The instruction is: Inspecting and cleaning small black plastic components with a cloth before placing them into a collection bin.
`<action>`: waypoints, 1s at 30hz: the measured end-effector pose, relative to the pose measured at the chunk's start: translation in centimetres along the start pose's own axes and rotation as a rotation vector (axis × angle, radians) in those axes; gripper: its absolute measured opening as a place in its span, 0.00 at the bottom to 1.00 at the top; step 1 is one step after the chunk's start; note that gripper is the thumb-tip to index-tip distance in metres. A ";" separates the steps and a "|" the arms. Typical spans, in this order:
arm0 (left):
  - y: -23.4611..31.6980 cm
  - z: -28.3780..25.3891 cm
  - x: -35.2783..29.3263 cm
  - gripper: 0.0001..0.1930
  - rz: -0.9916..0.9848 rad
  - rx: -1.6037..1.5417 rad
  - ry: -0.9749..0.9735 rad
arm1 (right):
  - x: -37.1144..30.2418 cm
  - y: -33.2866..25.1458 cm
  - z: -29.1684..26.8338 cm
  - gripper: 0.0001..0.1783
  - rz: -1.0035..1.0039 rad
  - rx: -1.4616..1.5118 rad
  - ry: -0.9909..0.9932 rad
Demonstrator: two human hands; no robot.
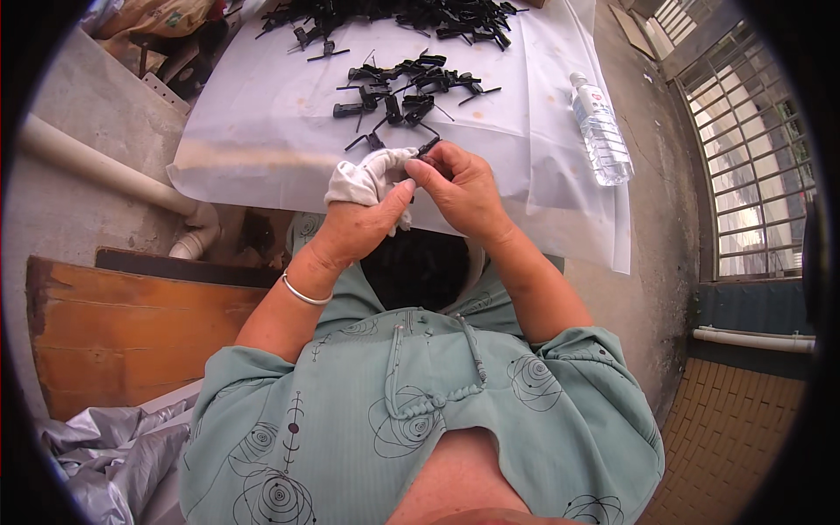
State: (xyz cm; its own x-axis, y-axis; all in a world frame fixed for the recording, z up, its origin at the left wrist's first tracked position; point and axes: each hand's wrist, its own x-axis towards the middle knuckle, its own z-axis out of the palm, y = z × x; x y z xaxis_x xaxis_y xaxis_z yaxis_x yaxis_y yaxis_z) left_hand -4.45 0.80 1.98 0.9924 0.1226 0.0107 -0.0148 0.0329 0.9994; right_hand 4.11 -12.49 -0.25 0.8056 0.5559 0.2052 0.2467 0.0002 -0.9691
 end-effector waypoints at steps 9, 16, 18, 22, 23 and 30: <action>-1.0 0.4 0.1 0.14 0.539 0.761 0.252 | -0.8 0.0 0.6 0.16 -0.006 -0.129 -0.171; -0.2 0.4 -0.3 0.13 0.268 0.490 0.200 | -0.8 0.4 0.2 0.11 -0.060 -0.002 -0.112; -1.2 0.0 0.4 0.15 0.367 0.168 0.176 | -0.8 0.2 -0.5 0.10 -0.093 -0.024 -0.066; 0.0 -0.6 -0.2 0.14 0.044 -0.051 0.128 | -1.2 0.0 -1.3 0.08 -0.027 -0.218 -0.272; -0.1 -0.5 -0.2 0.14 0.043 -0.052 0.126 | -1.3 0.0 -1.4 0.08 -0.040 -0.134 -0.228; 0.6 0.2 -0.7 0.13 0.025 0.151 -0.057 | -0.7 -0.3 -0.8 0.08 0.008 -0.023 -0.174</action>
State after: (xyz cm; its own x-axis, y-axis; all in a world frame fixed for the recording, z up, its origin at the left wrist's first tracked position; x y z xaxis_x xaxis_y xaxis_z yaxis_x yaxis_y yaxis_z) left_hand -5.12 0.58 2.62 0.9973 0.0646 0.0335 -0.0256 -0.1194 0.9925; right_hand 3.90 -13.57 0.00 0.7030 0.6909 0.1684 0.2541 -0.0229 -0.9669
